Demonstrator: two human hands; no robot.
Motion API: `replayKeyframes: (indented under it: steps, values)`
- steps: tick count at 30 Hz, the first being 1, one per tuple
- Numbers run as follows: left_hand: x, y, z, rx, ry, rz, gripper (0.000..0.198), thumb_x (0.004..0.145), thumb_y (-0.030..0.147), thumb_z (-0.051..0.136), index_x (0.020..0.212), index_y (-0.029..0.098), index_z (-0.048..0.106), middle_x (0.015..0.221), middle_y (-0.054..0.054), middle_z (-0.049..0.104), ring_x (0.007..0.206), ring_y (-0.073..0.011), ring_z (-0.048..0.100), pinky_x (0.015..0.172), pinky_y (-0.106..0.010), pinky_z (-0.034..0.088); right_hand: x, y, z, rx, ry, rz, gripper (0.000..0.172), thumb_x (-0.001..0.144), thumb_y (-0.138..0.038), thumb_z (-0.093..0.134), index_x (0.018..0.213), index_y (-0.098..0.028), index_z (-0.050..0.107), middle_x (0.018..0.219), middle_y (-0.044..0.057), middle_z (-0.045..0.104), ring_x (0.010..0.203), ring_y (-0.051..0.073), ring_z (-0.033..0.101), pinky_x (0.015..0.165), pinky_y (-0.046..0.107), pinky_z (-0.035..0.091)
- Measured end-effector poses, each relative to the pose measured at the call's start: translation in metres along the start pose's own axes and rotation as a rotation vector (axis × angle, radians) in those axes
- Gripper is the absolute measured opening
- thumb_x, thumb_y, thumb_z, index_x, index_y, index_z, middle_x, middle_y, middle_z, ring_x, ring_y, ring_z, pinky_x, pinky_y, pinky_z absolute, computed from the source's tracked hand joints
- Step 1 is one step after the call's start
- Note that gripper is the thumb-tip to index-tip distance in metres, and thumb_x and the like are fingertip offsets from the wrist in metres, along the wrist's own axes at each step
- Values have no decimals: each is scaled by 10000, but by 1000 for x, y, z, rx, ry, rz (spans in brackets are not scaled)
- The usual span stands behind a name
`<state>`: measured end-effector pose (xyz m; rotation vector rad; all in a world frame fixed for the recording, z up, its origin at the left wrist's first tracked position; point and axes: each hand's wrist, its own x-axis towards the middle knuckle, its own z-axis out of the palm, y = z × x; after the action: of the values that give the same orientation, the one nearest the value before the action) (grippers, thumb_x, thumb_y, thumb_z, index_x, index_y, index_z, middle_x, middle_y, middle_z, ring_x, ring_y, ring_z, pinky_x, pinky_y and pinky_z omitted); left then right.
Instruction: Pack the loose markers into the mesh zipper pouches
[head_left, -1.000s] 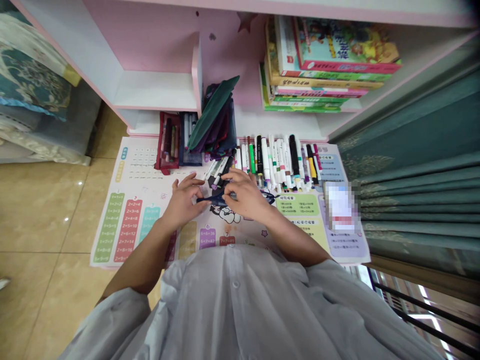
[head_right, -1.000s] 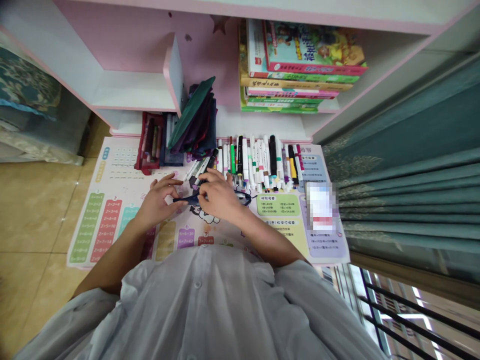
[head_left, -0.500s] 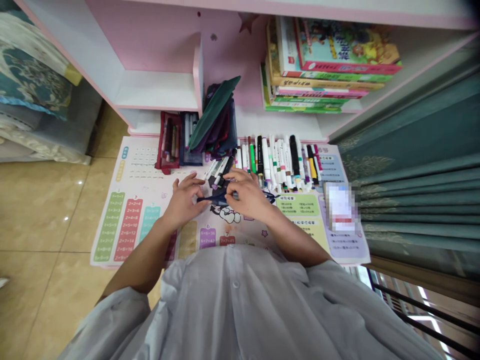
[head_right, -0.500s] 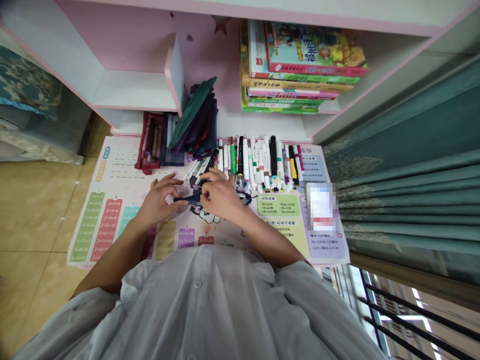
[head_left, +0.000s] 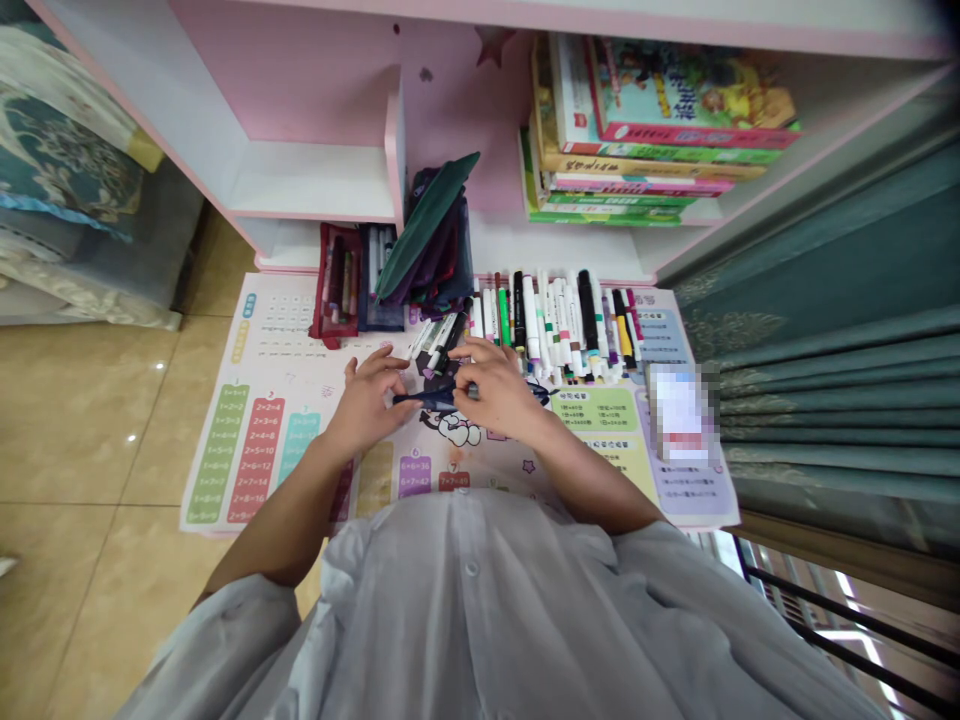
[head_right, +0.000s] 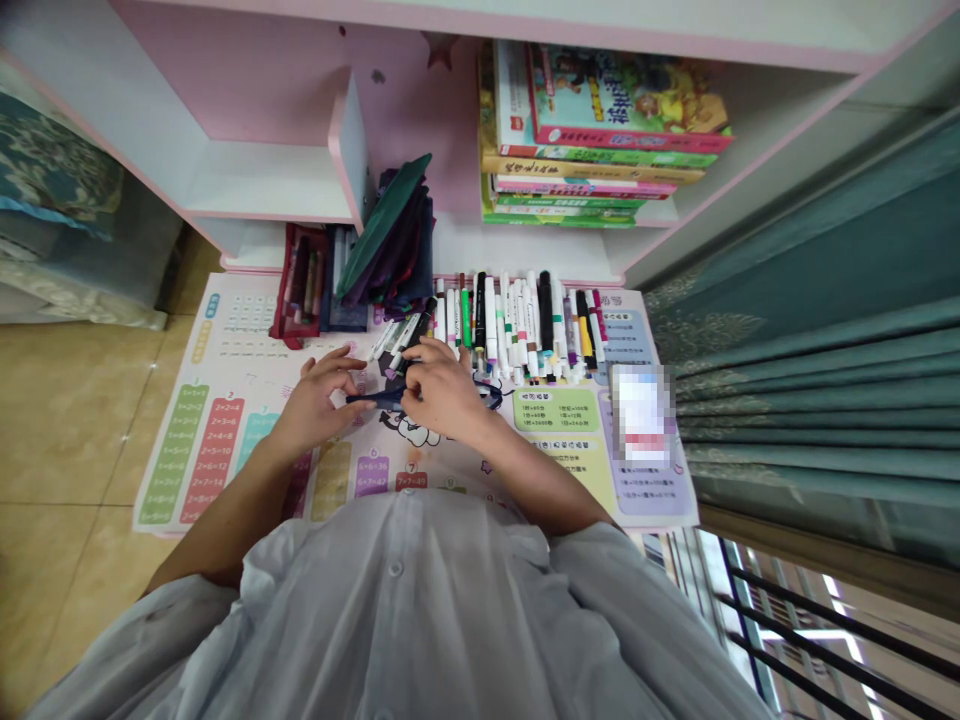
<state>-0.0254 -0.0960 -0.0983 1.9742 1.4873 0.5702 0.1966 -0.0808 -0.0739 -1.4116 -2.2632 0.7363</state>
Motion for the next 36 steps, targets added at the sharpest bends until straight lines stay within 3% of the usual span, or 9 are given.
replayKeyframes:
  steps: [36]
  values:
    - [1,-1,0,18,5,-3,255,761,368,708,688,208,523,1270,-90,659,1409,-331,419,1153,-647,165,1,9,-10,-12,-44,52,252,743,-132,598,537,-197,468,1238,56,675,1330,325,485,1061,639,304]
